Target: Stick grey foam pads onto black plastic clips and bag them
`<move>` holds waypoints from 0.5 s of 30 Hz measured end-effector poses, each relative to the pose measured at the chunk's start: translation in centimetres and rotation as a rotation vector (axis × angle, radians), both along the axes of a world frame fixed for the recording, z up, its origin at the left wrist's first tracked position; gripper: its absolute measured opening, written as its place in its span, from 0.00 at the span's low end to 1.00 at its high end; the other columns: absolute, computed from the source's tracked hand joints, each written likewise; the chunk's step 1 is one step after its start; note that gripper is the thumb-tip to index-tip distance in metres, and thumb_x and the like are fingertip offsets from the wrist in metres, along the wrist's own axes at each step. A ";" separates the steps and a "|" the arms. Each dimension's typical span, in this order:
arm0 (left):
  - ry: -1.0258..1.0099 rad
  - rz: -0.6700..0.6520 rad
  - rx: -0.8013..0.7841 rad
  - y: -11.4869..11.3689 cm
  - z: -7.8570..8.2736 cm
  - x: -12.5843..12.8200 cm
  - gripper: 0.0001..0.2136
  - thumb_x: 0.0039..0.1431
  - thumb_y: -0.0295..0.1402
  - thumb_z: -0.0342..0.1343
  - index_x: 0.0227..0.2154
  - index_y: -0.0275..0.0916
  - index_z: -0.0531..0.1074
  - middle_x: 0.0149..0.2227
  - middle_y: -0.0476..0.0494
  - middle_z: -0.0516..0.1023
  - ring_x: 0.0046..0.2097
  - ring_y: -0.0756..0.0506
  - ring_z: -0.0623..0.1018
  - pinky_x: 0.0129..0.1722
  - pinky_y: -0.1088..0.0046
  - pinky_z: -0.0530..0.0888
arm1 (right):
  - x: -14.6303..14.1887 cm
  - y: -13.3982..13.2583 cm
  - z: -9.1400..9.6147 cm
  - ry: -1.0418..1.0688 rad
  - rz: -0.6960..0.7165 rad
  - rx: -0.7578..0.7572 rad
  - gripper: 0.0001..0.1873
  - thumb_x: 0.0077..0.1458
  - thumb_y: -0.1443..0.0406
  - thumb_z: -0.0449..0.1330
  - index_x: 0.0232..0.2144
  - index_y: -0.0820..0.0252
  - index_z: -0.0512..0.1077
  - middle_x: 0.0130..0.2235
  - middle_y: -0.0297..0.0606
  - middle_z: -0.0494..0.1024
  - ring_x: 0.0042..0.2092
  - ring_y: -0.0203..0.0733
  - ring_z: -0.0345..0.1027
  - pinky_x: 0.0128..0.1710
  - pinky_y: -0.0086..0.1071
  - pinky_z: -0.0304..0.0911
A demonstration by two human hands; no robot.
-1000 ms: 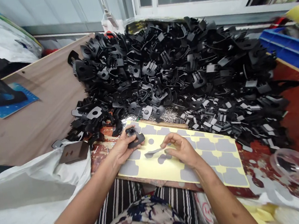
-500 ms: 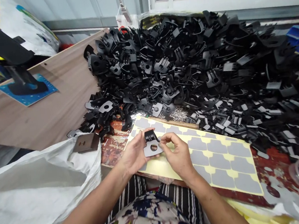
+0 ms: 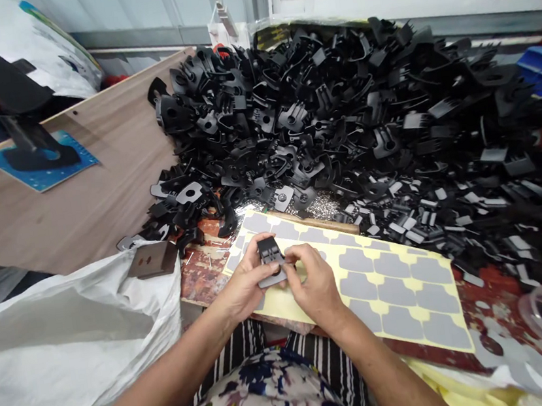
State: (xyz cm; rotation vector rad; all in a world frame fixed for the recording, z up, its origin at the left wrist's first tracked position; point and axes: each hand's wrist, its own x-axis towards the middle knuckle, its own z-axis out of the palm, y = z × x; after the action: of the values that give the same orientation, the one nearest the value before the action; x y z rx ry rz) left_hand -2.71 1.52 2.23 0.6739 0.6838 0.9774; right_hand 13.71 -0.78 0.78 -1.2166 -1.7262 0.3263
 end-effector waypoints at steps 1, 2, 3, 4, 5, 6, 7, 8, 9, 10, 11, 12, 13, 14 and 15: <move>0.039 0.072 0.053 -0.1 -0.4 0.4 0.28 0.51 0.32 0.70 0.54 0.48 0.65 0.41 0.50 0.71 0.38 0.49 0.76 0.35 0.75 0.75 | -0.2 -0.1 -0.2 -0.061 0.002 0.082 0.14 0.64 0.72 0.59 0.49 0.53 0.67 0.37 0.35 0.76 0.40 0.44 0.73 0.41 0.38 0.71; 0.081 0.150 0.105 -0.3 -0.9 0.8 0.26 0.52 0.31 0.70 0.52 0.47 0.66 0.41 0.51 0.71 0.38 0.50 0.75 0.36 0.76 0.75 | -0.4 -0.2 -0.5 -0.120 0.001 0.163 0.19 0.64 0.73 0.58 0.54 0.52 0.65 0.39 0.36 0.75 0.40 0.45 0.73 0.41 0.39 0.71; 0.128 0.226 0.152 -0.4 -1.3 1.2 0.24 0.52 0.30 0.70 0.50 0.45 0.67 0.40 0.51 0.71 0.39 0.50 0.74 0.37 0.78 0.74 | -0.6 -0.3 -0.6 -0.179 -0.005 0.232 0.24 0.65 0.74 0.57 0.59 0.52 0.62 0.42 0.39 0.76 0.40 0.45 0.73 0.42 0.41 0.72; 0.178 0.288 0.184 -0.5 -1.7 1.5 0.22 0.52 0.29 0.69 0.48 0.44 0.68 0.40 0.51 0.70 0.41 0.51 0.74 0.39 0.79 0.74 | -0.7 -0.4 -0.7 -0.236 -0.026 0.287 0.28 0.65 0.74 0.57 0.63 0.52 0.57 0.46 0.43 0.75 0.40 0.45 0.73 0.43 0.43 0.72; 0.219 0.328 0.197 -0.6 -1.9 1.7 0.21 0.52 0.28 0.69 0.47 0.44 0.68 0.40 0.51 0.70 0.41 0.51 0.73 0.39 0.80 0.74 | -0.7 -0.5 -0.7 -0.293 -0.067 0.320 0.32 0.65 0.74 0.57 0.66 0.51 0.54 0.51 0.47 0.74 0.42 0.46 0.73 0.45 0.46 0.72; 0.241 0.339 0.185 -0.7 -2.0 1.8 0.21 0.52 0.28 0.68 0.47 0.44 0.68 0.40 0.51 0.70 0.39 0.51 0.73 0.36 0.80 0.74 | -0.6 -0.5 -0.5 -0.345 -0.125 0.324 0.35 0.65 0.72 0.59 0.68 0.50 0.52 0.55 0.51 0.71 0.44 0.48 0.73 0.47 0.49 0.71; 0.244 0.330 0.155 -0.8 -1.9 1.8 0.21 0.52 0.29 0.68 0.47 0.44 0.67 0.39 0.52 0.69 0.36 0.52 0.73 0.32 0.81 0.73 | -0.5 -0.5 -0.2 -0.384 -0.186 0.300 0.37 0.64 0.69 0.62 0.69 0.49 0.51 0.59 0.54 0.69 0.48 0.52 0.72 0.49 0.52 0.70; 0.230 0.304 0.116 -0.8 -1.7 1.6 0.22 0.53 0.31 0.67 0.48 0.45 0.65 0.38 0.53 0.68 0.33 0.52 0.72 0.26 0.81 0.72 | -0.3 -0.4 0.2 -0.397 -0.229 0.247 0.40 0.62 0.66 0.65 0.70 0.49 0.51 0.60 0.55 0.67 0.52 0.57 0.71 0.51 0.55 0.69; 0.201 0.262 0.074 -0.9 -1.3 1.3 0.22 0.53 0.32 0.67 0.48 0.46 0.64 0.36 0.53 0.67 0.29 0.52 0.70 0.22 0.80 0.70 | -0.1 -0.3 0.5 -0.375 -0.243 0.168 0.42 0.60 0.63 0.67 0.70 0.50 0.52 0.60 0.55 0.68 0.55 0.60 0.69 0.52 0.56 0.68; 0.168 0.201 0.034 -1.0 -0.8 0.9 0.23 0.53 0.33 0.66 0.49 0.47 0.64 0.35 0.54 0.67 0.27 0.52 0.69 0.19 0.80 0.69 | 0.1 -0.1 0.7 -0.324 -0.225 0.062 0.43 0.58 0.61 0.68 0.69 0.51 0.53 0.58 0.53 0.70 0.55 0.61 0.68 0.51 0.56 0.68; 0.136 0.130 0.000 -1.1 -0.4 0.3 0.23 0.53 0.33 0.65 0.50 0.46 0.64 0.34 0.54 0.67 0.26 0.52 0.70 0.18 0.79 0.70 | 0.3 0.1 0.9 -0.254 -0.174 -0.064 0.42 0.57 0.61 0.68 0.69 0.52 0.55 0.56 0.51 0.72 0.53 0.59 0.69 0.50 0.53 0.69; 0.111 0.055 -0.029 -1.2 0.1 -0.4 0.24 0.52 0.31 0.65 0.51 0.46 0.64 0.34 0.53 0.69 0.26 0.51 0.72 0.20 0.77 0.73 | 0.4 0.4 0.9 -0.176 -0.103 -0.192 0.40 0.57 0.62 0.67 0.68 0.52 0.57 0.52 0.47 0.74 0.50 0.55 0.71 0.48 0.49 0.70; 0.090 -0.019 -0.055 -1.4 0.5 -1.3 0.25 0.51 0.30 0.64 0.52 0.46 0.64 0.35 0.52 0.71 0.28 0.50 0.74 0.23 0.76 0.76 | 0.4 0.6 0.9 -0.107 -0.026 -0.314 0.37 0.56 0.64 0.66 0.66 0.51 0.60 0.48 0.42 0.76 0.45 0.50 0.71 0.45 0.45 0.71; 0.076 -0.087 -0.083 -1.5 0.8 -2.2 0.27 0.50 0.28 0.64 0.53 0.46 0.64 0.37 0.51 0.73 0.30 0.49 0.77 0.26 0.74 0.79 | 0.3 0.9 0.7 -0.057 0.047 -0.422 0.34 0.56 0.64 0.65 0.64 0.51 0.63 0.45 0.38 0.77 0.41 0.46 0.71 0.43 0.42 0.71; 0.071 -0.135 -0.112 -1.6 0.9 -3.0 0.29 0.49 0.27 0.65 0.54 0.46 0.64 0.39 0.49 0.75 0.32 0.48 0.79 0.29 0.72 0.80 | 0.1 1.2 0.6 -0.025 0.115 -0.509 0.30 0.56 0.65 0.65 0.61 0.50 0.66 0.42 0.35 0.77 0.38 0.43 0.70 0.41 0.40 0.70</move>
State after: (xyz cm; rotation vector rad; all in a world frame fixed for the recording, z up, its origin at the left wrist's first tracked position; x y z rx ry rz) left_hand -5.76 -0.10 3.17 0.6501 0.7401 0.7886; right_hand 13.79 0.38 1.34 -1.4811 -1.7971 0.8622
